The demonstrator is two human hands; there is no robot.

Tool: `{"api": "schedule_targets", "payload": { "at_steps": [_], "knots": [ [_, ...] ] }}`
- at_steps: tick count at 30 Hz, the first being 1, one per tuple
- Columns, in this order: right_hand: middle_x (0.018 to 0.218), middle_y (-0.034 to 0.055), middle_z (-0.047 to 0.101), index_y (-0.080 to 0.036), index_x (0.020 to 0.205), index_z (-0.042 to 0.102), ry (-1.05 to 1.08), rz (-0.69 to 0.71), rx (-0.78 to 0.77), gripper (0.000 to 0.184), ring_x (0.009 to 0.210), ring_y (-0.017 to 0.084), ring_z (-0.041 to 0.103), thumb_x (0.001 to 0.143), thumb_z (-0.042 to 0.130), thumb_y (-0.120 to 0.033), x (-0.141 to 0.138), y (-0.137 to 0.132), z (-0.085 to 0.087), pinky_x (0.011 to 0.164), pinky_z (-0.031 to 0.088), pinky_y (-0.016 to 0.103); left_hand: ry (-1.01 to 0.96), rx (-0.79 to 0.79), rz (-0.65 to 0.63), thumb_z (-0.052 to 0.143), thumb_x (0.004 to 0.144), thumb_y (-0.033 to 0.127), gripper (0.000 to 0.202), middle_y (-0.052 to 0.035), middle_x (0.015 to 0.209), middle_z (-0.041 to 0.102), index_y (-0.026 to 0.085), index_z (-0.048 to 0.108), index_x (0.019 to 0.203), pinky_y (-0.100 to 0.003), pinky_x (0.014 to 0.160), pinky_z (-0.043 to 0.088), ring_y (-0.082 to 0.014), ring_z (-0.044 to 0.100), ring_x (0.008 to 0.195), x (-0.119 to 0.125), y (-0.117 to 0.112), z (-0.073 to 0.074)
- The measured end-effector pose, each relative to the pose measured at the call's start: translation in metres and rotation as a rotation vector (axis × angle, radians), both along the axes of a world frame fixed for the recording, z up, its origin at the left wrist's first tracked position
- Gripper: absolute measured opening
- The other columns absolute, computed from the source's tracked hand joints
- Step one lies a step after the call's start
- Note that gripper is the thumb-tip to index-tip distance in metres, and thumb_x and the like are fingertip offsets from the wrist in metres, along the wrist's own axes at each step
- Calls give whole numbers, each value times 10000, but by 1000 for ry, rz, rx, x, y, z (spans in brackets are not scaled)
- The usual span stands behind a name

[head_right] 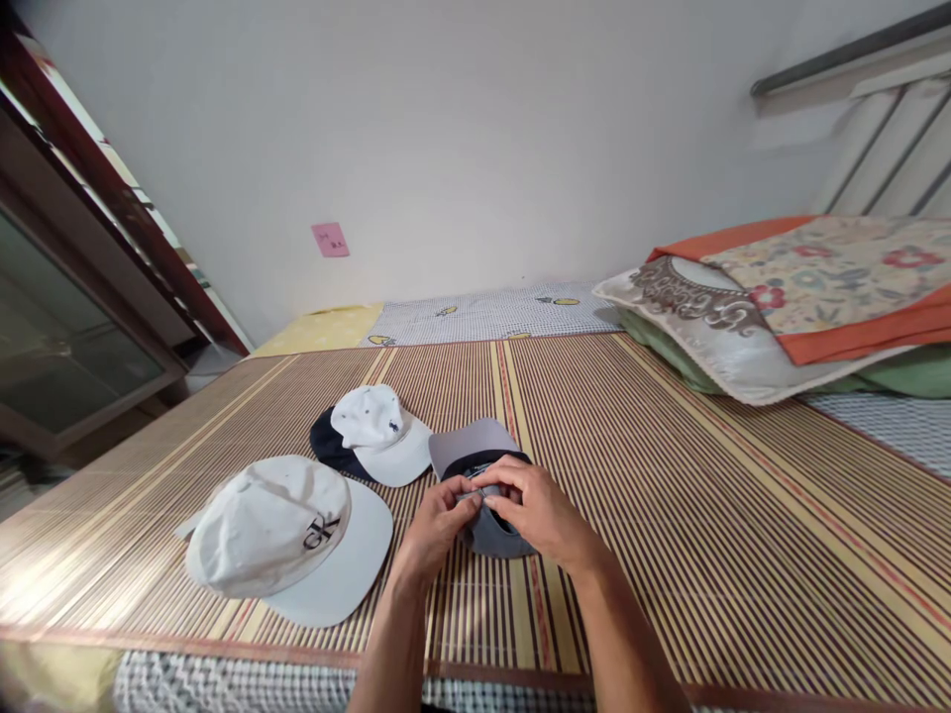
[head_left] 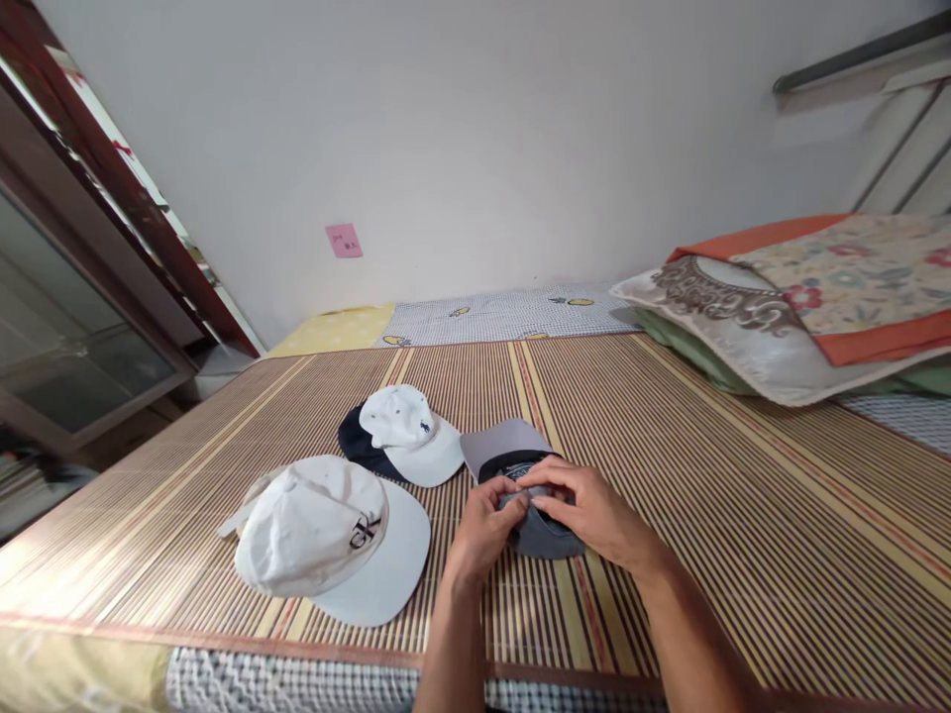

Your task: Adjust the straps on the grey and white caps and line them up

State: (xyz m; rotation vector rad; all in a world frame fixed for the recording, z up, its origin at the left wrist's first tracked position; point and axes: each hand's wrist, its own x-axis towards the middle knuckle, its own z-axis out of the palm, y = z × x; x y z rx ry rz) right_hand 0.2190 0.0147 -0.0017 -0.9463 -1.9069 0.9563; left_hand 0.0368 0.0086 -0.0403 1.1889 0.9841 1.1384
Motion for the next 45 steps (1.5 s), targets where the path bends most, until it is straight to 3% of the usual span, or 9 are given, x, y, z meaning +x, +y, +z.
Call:
{"api": "schedule_targets", "payload": {
  "at_steps": [5, 10, 22, 32, 36, 39, 45],
  "knots": [
    [1109, 82, 788, -226, 1225, 759, 41, -60, -115, 390, 808, 176, 710, 891, 560, -210, 8, 3, -7, 755, 575, 308, -27, -17, -10, 847, 714, 566, 456, 52, 608, 504, 175, 615, 745, -236, 562, 270, -90, 370, 566, 1, 0, 1],
    [797, 29, 739, -214, 1216, 756, -9, -41, -183, 370, 612, 149, 624, 918, 540, -240, 12, 3, -12, 580, 485, 260, -51, -22, -29, 832, 742, 587, 467, 45, 632, 520, 170, 626, 780, -234, 564, 270, -92, 384, 577, -1, -1, 1],
    [751, 2, 681, -217, 896, 714, 42, -167, -128, 159, 652, 170, 617, 869, 567, -271, 8, 11, -22, 585, 462, 265, -163, -83, -86, 866, 701, 583, 482, 43, 630, 513, 173, 625, 778, -248, 552, 246, -90, 397, 546, 0, -4, 7],
    [749, 0, 651, -216, 907, 696, 34, -172, -111, 165, 669, 179, 617, 881, 589, -338, 12, 9, -17, 612, 472, 284, -176, -111, -30, 840, 730, 504, 383, 36, 638, 551, 171, 673, 815, -239, 548, 280, -93, 428, 550, 1, -2, 4],
    [788, 2, 657, -229, 941, 649, 68, -155, -122, 120, 731, 185, 638, 871, 611, -319, 10, 10, -20, 648, 477, 288, -218, -56, -91, 841, 764, 474, 412, 3, 749, 635, 159, 737, 1007, -233, 589, 319, -100, 489, 618, 2, -5, 9],
    [789, -7, 638, -238, 947, 601, 93, -159, -144, 123, 734, 186, 633, 859, 618, -322, 10, 11, -22, 652, 469, 294, -258, -11, -112, 934, 683, 392, 513, -4, 836, 687, 190, 731, 1108, -234, 665, 394, -124, 578, 719, 5, -7, 12],
    [743, -24, 591, -245, 897, 580, 91, -135, -142, 85, 702, 176, 597, 887, 591, -329, 11, 11, -21, 627, 437, 287, -269, -7, -60, 968, 655, 339, 440, -53, 926, 780, 165, 771, 1008, -247, 768, 473, -149, 674, 816, 12, -6, 11]
  ]
}}
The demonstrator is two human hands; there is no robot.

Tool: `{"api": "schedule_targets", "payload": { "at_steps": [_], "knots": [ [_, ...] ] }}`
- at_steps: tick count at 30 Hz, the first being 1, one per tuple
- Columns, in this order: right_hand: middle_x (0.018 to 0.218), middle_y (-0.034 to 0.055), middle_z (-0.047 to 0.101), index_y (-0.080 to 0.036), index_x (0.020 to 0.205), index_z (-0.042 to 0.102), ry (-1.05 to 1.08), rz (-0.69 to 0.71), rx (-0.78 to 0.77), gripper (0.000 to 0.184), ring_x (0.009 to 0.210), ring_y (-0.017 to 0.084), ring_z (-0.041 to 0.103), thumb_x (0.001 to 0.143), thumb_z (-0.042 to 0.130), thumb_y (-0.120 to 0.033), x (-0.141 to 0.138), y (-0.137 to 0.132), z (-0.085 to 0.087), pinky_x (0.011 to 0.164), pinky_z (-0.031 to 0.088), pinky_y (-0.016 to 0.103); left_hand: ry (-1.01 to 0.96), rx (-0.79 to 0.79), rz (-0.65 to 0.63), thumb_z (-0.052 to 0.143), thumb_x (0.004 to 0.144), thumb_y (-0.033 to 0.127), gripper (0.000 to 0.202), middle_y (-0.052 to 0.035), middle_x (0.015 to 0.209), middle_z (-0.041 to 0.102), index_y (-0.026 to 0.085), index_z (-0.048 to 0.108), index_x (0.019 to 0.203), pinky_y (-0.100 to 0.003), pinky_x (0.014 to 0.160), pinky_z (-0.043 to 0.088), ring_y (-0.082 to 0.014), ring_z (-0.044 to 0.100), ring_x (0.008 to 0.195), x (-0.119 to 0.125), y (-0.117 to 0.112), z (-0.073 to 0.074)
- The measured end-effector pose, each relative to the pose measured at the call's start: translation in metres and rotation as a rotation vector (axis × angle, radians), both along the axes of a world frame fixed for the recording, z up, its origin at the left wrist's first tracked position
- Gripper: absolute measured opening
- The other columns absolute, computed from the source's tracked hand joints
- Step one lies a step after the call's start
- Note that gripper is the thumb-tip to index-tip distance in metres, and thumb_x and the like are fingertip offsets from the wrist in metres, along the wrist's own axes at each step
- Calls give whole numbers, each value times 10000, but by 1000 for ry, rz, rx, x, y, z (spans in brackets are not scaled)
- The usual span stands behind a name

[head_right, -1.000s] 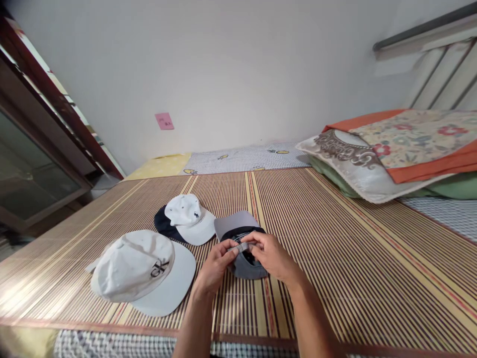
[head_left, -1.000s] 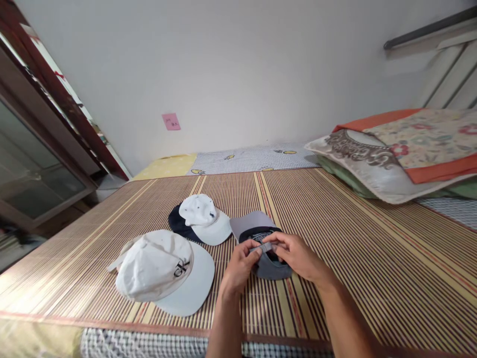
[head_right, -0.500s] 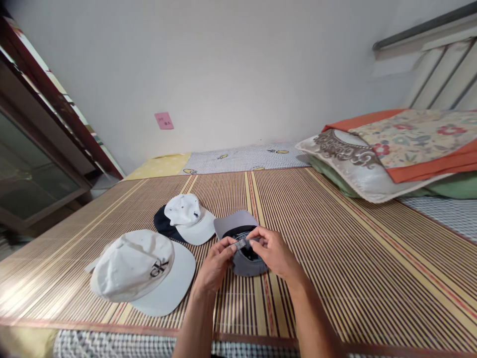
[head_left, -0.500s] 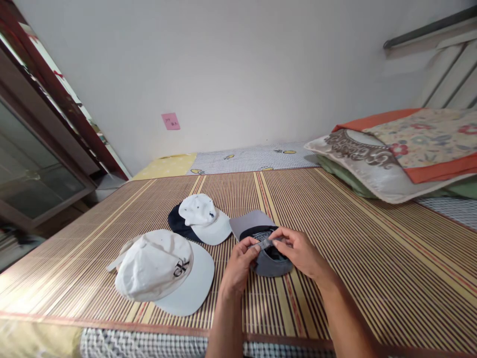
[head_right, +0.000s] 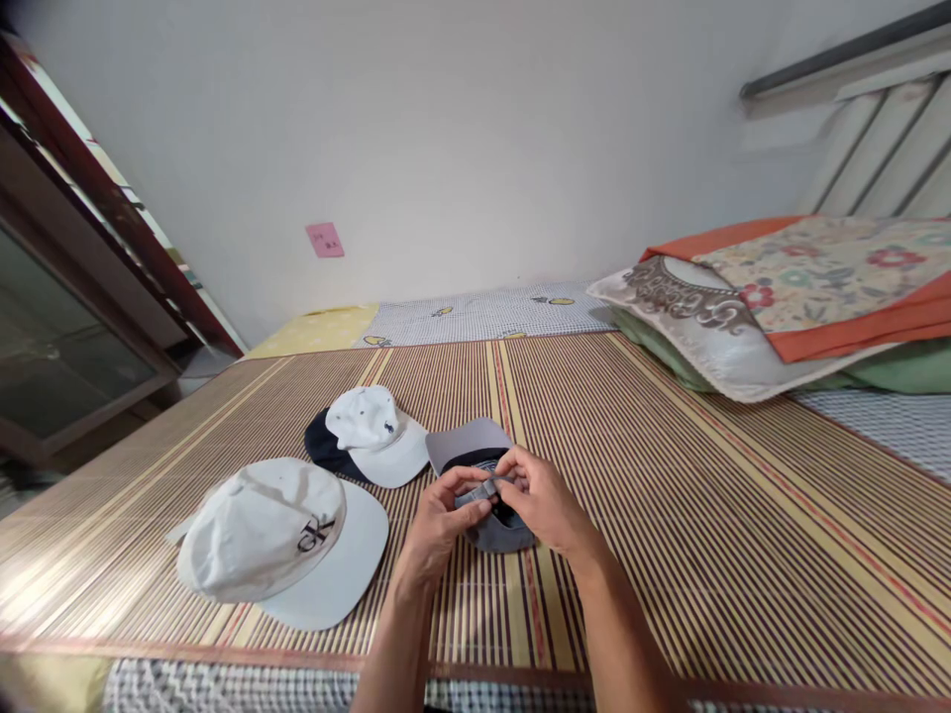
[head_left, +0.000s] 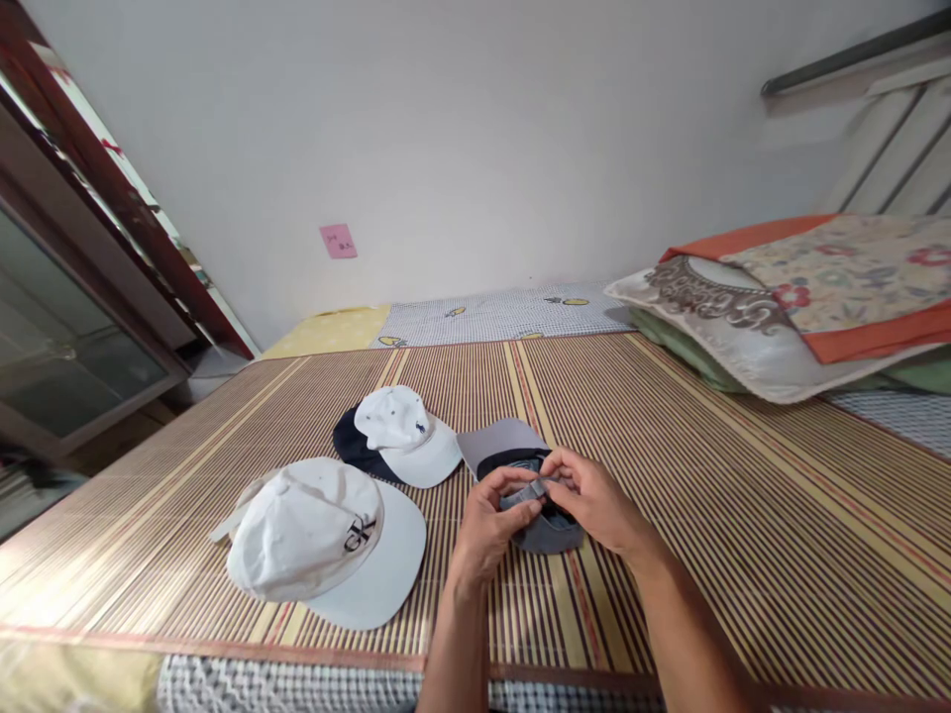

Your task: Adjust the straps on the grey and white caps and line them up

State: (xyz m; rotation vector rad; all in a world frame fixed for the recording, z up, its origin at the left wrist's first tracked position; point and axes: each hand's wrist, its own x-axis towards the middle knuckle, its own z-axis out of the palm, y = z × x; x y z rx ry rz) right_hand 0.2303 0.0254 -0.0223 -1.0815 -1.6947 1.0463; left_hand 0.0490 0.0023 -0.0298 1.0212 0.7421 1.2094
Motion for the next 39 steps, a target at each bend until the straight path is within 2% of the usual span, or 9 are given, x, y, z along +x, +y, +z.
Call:
{"api": "schedule_targets", "payload": {
  "at_steps": [9, 14, 20, 27, 32, 35, 39],
  "knots": [
    [794, 10, 671, -234, 919, 627, 21, 30, 8, 87, 745, 206, 677, 889, 575, -297, 0, -1, 1, 685, 519, 321, -120, -38, -52, 968, 642, 275, 392, -40, 804, 790, 164, 746, 946, -223, 742, 470, -130, 689, 746, 4, 0, 0],
    [790, 20, 684, -233, 887, 633, -11, -16, 25, 127, 735, 218, 680, 898, 594, -353, 2, -1, 1, 666, 513, 327, -127, -46, -45, 947, 650, 264, 377, -25, 777, 773, 166, 738, 948, -209, 692, 431, -116, 651, 696, 1, 1, -3],
    [812, 21, 681, -228, 908, 655, -36, -86, 79, 147, 735, 209, 654, 892, 604, -365, 2, -1, 4, 685, 509, 329, -121, -66, -91, 930, 663, 249, 374, -25, 749, 762, 159, 753, 980, -207, 704, 416, -107, 633, 679, -3, 0, -3],
    [795, 5, 674, -234, 917, 671, -41, -105, 91, 149, 721, 193, 646, 898, 638, -377, 7, -2, 4, 664, 487, 304, -91, -90, -151, 947, 660, 264, 397, -25, 756, 757, 173, 771, 1004, -240, 720, 439, -129, 652, 696, -10, -1, 0],
    [813, 17, 707, -229, 942, 699, 1, -105, 49, 193, 742, 202, 668, 888, 658, -410, 12, 0, 3, 673, 502, 304, -17, -58, -132, 939, 698, 344, 467, -43, 851, 770, 191, 767, 1104, -257, 761, 436, -141, 652, 765, -18, -1, 2],
    [789, 23, 722, -226, 1001, 726, -16, -195, 36, 257, 668, 198, 640, 900, 620, -437, 17, 3, 1, 607, 481, 300, 74, -14, -143, 914, 733, 382, 538, -50, 937, 763, 222, 737, 1215, -277, 755, 439, -159, 650, 809, -25, -1, 6],
    [945, 71, 795, -225, 1001, 741, -50, -343, 86, 267, 793, 227, 718, 875, 533, -337, 28, 8, -10, 722, 554, 334, 280, 82, -152, 861, 773, 356, 583, -97, 1138, 747, 255, 685, 1319, -321, 792, 473, -235, 650, 1012, -36, -3, 12]
  ]
}}
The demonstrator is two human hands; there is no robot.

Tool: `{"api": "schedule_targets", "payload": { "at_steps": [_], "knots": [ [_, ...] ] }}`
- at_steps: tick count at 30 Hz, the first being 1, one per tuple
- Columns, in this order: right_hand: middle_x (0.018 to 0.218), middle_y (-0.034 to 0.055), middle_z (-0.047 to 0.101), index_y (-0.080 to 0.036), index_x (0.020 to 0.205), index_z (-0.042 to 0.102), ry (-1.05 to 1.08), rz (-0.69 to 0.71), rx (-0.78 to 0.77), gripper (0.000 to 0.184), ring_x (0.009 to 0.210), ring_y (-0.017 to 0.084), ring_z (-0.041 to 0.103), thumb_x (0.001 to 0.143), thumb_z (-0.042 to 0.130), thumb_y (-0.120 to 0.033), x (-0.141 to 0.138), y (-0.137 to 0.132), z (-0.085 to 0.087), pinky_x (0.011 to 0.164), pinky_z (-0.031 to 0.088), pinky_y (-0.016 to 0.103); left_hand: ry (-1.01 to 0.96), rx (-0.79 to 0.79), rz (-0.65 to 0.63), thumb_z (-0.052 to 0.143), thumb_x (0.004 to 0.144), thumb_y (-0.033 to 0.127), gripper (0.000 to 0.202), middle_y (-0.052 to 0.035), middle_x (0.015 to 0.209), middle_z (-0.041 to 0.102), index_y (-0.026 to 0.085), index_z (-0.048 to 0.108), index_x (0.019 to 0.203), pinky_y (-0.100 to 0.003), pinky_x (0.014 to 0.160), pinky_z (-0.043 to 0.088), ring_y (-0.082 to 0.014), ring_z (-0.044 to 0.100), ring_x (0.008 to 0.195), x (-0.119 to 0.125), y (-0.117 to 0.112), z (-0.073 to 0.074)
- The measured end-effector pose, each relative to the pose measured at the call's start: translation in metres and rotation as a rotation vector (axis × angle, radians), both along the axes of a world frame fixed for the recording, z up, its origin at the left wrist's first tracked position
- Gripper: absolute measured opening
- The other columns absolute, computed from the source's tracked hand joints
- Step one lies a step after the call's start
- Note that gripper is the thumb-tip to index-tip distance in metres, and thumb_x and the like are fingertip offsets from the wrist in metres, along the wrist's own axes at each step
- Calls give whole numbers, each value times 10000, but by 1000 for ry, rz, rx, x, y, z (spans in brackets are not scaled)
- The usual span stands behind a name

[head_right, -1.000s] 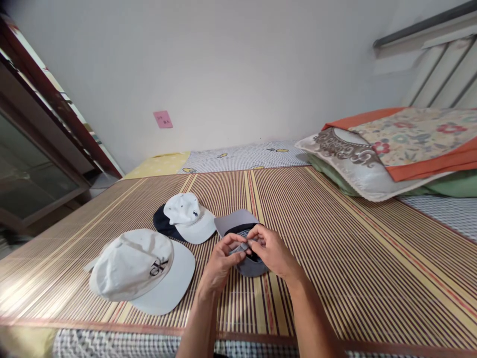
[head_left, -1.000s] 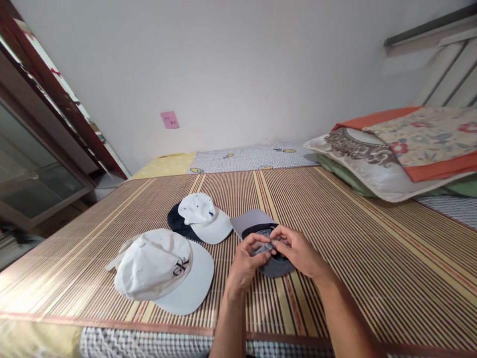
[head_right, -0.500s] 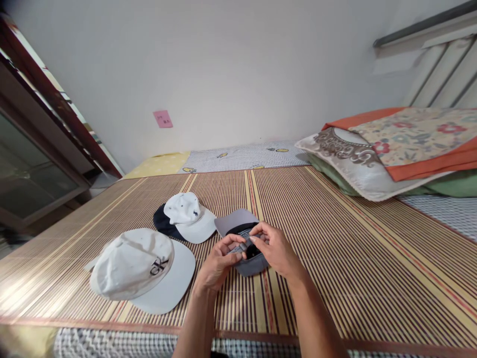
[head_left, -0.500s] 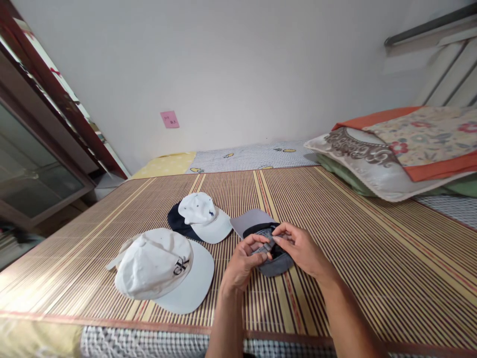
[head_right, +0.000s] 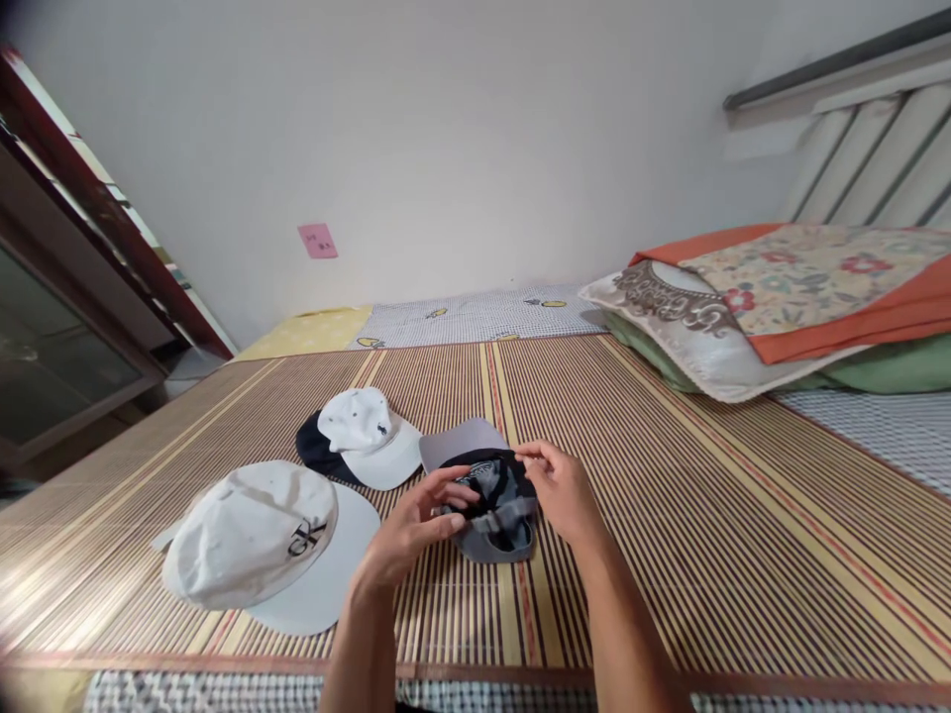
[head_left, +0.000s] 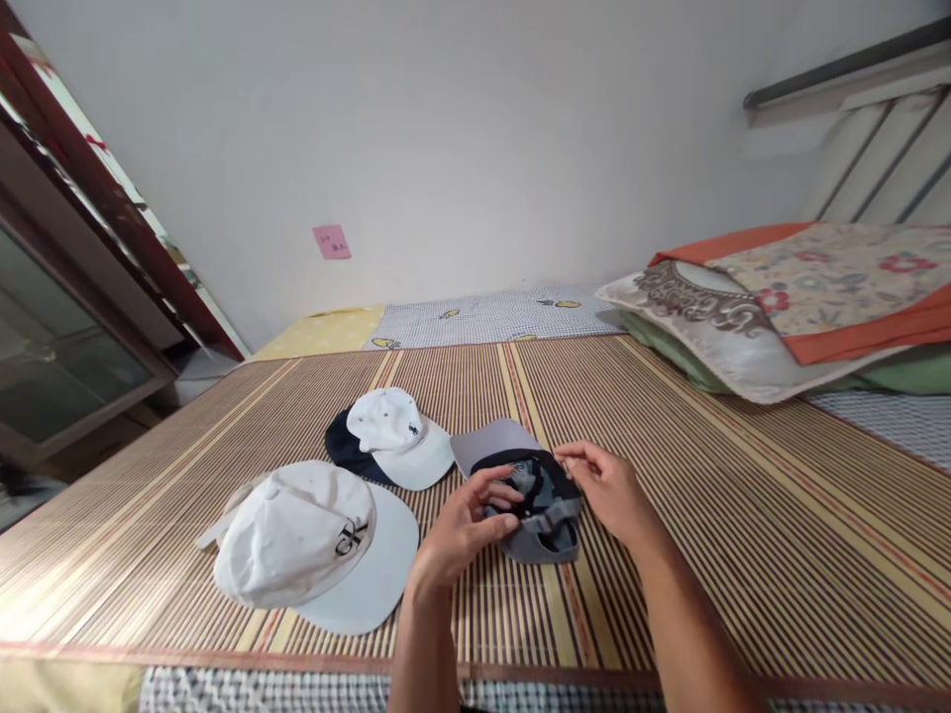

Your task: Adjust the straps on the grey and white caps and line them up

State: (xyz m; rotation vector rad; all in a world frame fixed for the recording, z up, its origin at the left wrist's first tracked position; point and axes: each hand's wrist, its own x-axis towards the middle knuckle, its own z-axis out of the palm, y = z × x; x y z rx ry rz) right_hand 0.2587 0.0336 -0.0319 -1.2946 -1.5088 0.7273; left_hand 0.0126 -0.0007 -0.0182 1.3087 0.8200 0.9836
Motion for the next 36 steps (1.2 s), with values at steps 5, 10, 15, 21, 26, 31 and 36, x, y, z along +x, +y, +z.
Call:
{"api": "schedule_targets", "payload": {
  "at_steps": [5, 10, 15, 21, 26, 31, 36],
  "knots": [
    [978, 73, 789, -232, 987, 740, -53, -37, 45, 309, 930, 245, 747, 837, 470, -218, 15, 5, -17, 836, 586, 378, 348, 180, 186, 648, 768, 110, 524, -94, 1249, 728, 290, 748, 1250, -399, 934, 479, -294, 611, 1193, -11, -3, -4],
    [1062, 64, 766, -259, 981, 778, -97, 39, 69, 392, 1055, 247, 718, 781, 478, -106, 22, 7, -29, 1014, 545, 453, 487, 365, 249, 531, 652, -12, 584, -87, 1266, 713, 307, 830, 1039, -557, 1172, 370, -332, 553, 1310, -10, 2, -13],
    [1444, 64, 630, -296, 1085, 809, -148, 223, -86, 464, 1396, 265, 552, 807, 521, -62, 28, 7, -47, 1204, 387, 549, 566, 421, 253, 555, 611, -27, 426, -110, 1241, 737, 262, 811, 791, -618, 1163, 363, -377, 546, 1300, -5, 10, -20],
    [1596, 85, 502, -324, 1175, 805, -130, 319, -198, 362, 1500, 322, 449, 900, 627, -168, 37, 1, -47, 1212, 370, 592, 485, 398, 307, 564, 715, 74, 240, -103, 1090, 780, 243, 732, 744, -543, 1155, 387, -329, 627, 1212, -9, 12, -22],
    [1630, 83, 480, -356, 1214, 795, -126, 305, -195, 339, 1532, 373, 389, 878, 770, -391, 32, -2, -46, 1242, 278, 656, 468, 336, 400, 527, 768, 143, 224, -103, 1056, 768, 223, 730, 818, -486, 1086, 425, -325, 638, 1200, -11, 13, -22],
    [1622, 96, 501, -295, 1045, 843, 58, 345, -131, 405, 1479, 347, 475, 906, 694, -646, 21, -2, -29, 1242, 324, 579, 359, 293, 426, 545, 779, 179, 138, -26, 808, 705, 215, 671, 733, -355, 913, 461, -248, 644, 899, -10, 10, -9],
    [1382, 97, 720, -296, 1097, 831, 205, 390, -121, 413, 1383, 344, 583, 869, 752, -631, 23, -11, -2, 1229, 366, 562, 125, 198, 395, 627, 843, 290, 207, 40, 627, 495, 202, 565, 665, -243, 642, 368, -143, 445, 648, -21, 4, 3]
  ]
}}
